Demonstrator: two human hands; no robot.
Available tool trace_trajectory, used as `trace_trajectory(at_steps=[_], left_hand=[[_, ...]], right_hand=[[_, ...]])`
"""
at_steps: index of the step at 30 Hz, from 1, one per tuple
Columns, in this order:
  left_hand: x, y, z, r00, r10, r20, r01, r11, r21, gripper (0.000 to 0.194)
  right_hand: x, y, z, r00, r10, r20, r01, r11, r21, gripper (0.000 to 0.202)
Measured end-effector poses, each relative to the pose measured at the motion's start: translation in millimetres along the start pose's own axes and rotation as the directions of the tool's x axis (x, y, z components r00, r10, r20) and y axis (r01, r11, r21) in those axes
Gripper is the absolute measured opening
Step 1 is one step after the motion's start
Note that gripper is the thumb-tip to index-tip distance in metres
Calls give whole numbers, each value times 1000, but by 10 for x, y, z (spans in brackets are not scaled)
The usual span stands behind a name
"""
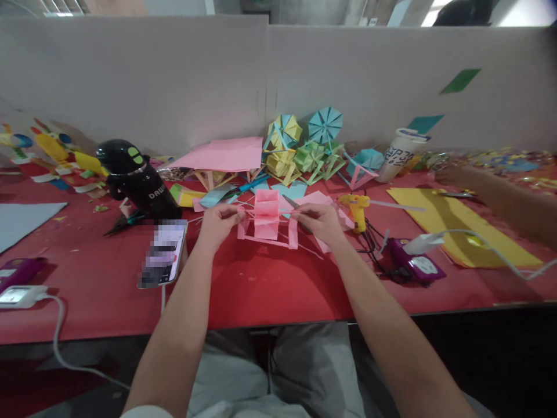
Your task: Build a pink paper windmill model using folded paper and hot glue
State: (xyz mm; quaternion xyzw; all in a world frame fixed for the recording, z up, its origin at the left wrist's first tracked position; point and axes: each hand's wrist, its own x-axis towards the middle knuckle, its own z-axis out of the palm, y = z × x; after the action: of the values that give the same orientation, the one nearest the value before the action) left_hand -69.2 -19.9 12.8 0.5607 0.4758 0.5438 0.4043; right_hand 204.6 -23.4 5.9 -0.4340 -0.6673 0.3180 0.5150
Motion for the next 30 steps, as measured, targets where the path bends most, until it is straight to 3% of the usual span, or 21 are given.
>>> trace_trajectory(at_steps=[12, 23, 27, 30], left_hand=[[19, -2, 17, 998, -45, -47, 44, 999, -13, 36], [-11, -60, -10, 997, -54, -56, 52, 998, -21, 27], [-2, -17, -2, 999, -47, -14, 45, 994, -96, 44], [8, 13, 17, 993, -87, -75, 69, 973, -221, 66]], right_hand=[[5, 20, 26, 1000, 26, 18, -26, 999, 35, 25], [-37, 14, 66, 1000, 15, 1, -15, 1000, -4, 23], [-50, 5, 93, 997, 3, -75, -6, 999, -39, 24], [-40, 54, 70, 979, 24, -204, -30, 999, -26, 24]])
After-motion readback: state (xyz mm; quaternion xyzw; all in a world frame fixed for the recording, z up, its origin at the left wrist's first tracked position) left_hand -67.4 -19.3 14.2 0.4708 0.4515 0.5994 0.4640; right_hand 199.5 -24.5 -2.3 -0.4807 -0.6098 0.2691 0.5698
